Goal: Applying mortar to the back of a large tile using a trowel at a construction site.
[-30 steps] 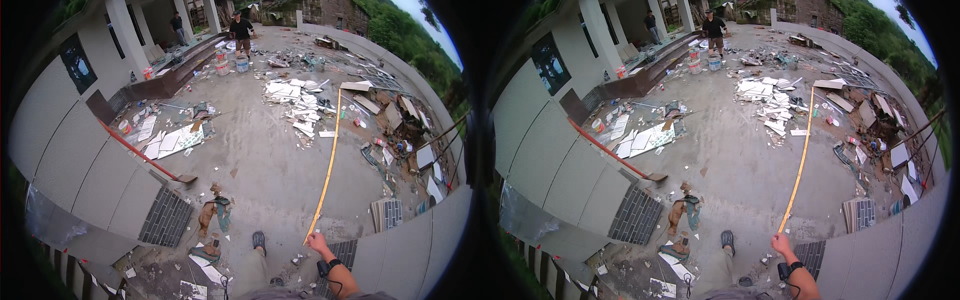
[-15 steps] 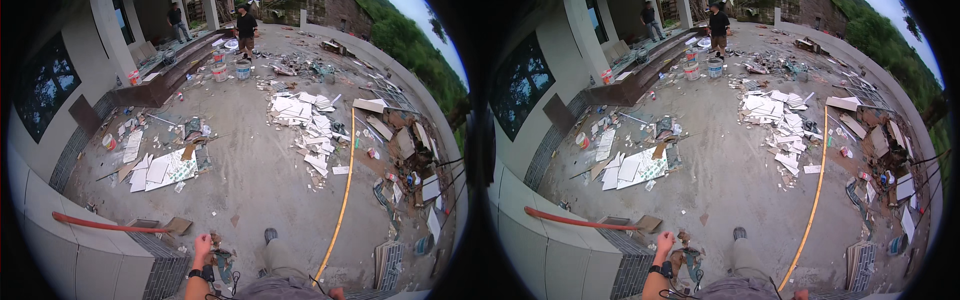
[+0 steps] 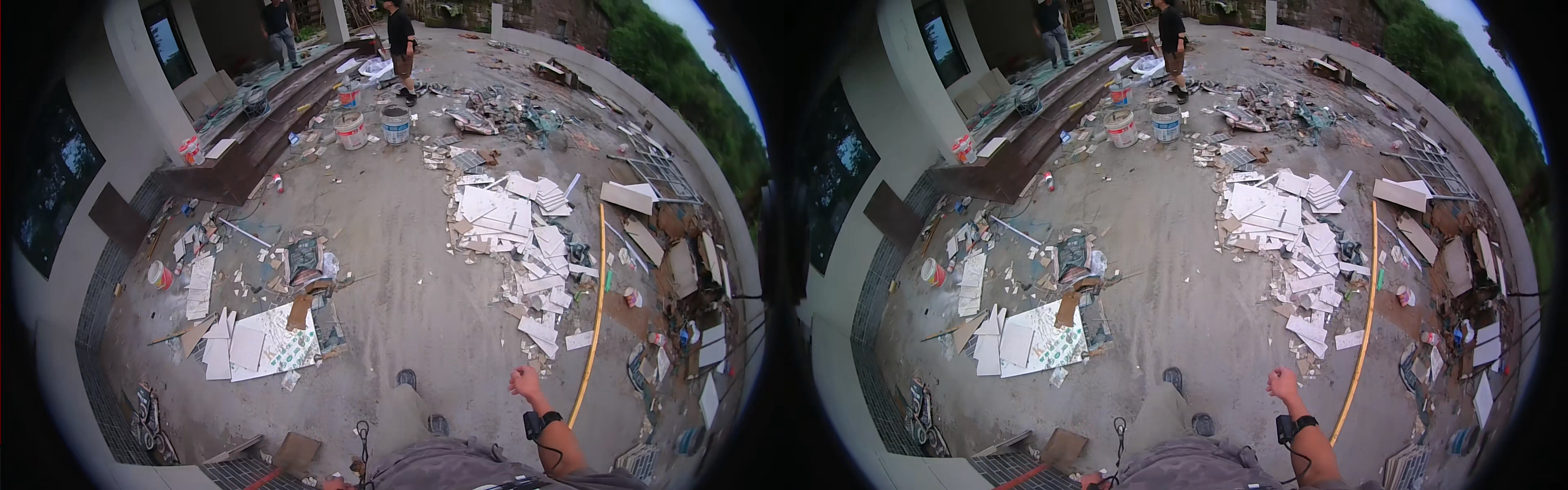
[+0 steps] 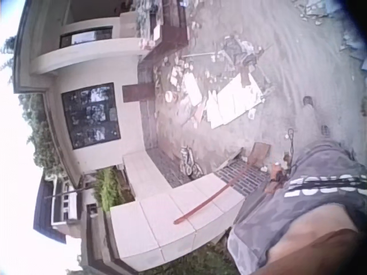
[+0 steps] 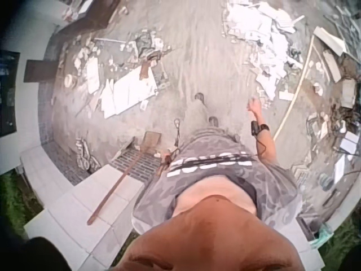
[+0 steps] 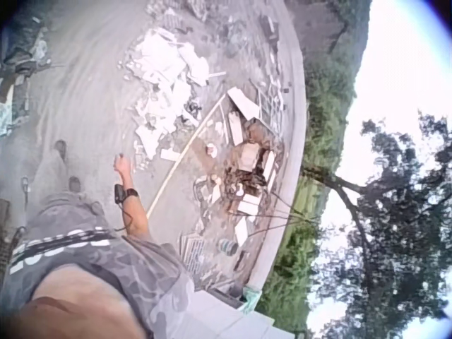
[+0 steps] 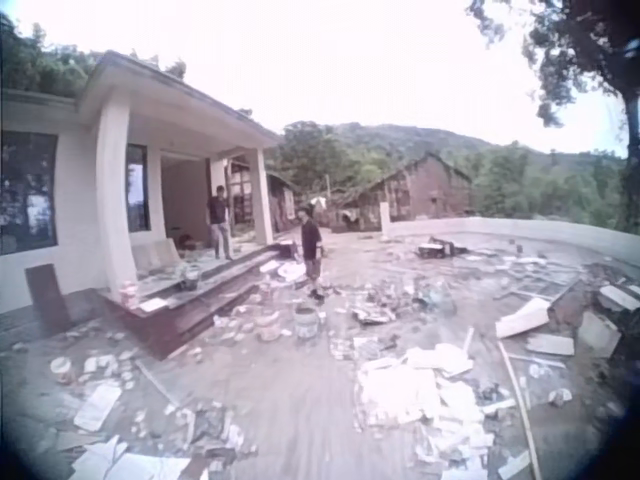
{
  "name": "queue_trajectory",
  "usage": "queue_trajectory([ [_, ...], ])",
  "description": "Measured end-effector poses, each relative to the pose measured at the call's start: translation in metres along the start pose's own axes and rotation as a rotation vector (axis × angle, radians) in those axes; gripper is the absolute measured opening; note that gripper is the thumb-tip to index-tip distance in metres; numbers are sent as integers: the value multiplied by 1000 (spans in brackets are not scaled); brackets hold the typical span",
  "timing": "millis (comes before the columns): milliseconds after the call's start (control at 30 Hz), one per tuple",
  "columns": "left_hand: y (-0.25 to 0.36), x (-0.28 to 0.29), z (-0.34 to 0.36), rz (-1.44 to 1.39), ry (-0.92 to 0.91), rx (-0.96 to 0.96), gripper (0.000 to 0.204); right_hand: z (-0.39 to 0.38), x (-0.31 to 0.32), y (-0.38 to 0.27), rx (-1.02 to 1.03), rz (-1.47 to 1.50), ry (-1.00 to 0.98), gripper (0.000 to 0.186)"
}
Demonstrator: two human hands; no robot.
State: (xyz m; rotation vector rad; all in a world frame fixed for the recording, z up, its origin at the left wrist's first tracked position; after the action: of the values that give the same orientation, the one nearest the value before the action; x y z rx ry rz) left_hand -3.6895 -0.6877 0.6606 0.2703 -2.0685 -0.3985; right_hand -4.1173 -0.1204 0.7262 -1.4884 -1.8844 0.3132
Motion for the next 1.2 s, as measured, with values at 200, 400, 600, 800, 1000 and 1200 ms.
queue_trajectory([
  [200, -45, 111, 183, -510, -28, 387, 23, 162, -27, -226, 80, 46, 90, 24],
  [400, -165, 333, 520, -1102, 577, 681, 20, 240, -66, -257, -369, -205, -100, 19],
  [600, -182, 645, 797, -970, 901, 279, 21, 307, -100, -327, -162, -529, -282, 19],
  [800, -234, 709, 952, -920, 839, 441, 20, 490, -162, -593, -455, -220, -109, 18],
  [1000, -274, 663, 998, -1531, 181, 870, 17, 697, -190, -928, -38, -8, -6, 25],
  [1200, -278, 735, 1130, -300, 20, 547, 23, 842, -220, -1168, 114, -41, 42, 24],
])
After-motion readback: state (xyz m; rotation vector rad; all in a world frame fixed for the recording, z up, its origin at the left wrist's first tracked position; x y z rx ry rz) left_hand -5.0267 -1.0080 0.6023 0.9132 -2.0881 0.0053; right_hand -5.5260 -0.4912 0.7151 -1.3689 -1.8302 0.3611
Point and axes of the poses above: each hand's wrist, its own z-axis towards the middle knuckle, its own x-axis out of the back of the hand, y = z × x, the point moved 1 cm from there along z, towards the middle knuckle, and after that the axes turned 14 degrees about -x, right-handed, at the moved point
